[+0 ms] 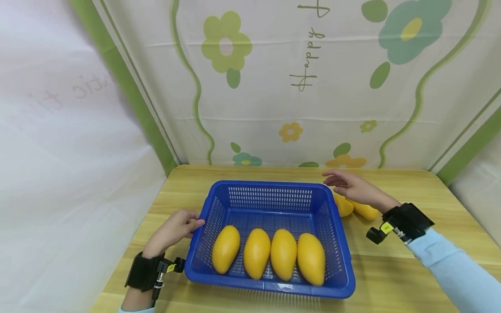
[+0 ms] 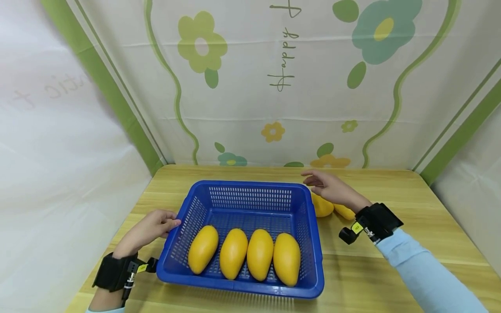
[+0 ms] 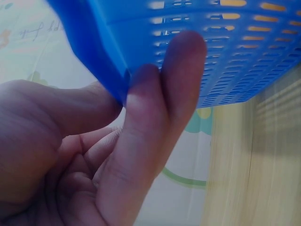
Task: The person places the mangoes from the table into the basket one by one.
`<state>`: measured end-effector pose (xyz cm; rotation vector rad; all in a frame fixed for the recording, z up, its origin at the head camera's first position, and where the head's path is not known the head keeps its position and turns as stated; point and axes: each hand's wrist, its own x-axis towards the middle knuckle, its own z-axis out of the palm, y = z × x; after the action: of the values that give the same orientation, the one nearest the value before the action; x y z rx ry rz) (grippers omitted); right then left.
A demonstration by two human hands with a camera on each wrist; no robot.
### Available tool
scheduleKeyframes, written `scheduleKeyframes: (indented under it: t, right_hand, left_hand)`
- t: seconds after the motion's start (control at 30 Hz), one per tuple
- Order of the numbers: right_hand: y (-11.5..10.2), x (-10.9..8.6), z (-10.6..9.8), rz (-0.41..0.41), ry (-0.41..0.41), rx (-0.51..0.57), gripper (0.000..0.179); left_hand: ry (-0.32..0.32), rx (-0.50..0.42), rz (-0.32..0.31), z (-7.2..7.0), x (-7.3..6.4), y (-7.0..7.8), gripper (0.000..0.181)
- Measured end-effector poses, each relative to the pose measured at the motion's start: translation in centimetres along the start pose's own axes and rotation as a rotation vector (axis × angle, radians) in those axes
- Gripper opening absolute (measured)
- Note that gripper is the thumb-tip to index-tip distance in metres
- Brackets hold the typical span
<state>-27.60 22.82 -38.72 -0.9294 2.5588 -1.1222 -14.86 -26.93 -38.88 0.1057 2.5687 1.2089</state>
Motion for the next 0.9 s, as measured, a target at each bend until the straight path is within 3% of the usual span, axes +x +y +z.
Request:
scheduleKeyframes:
  t: [0.47,0.9]
  right_hand:
    - [3.1,1.0,1.6,0.229,-0.022,-0.113,0.062]
    - [3.4,1.5,1.7,0.326,-0.130,-0.117,0.045]
  left_hand:
    - [-0.011,-0.021,0.002,0.1,-0.1,0.0,0.026]
    - [-0.008,-0.017,-0.005,0.0,-0.1,0.2,0.026]
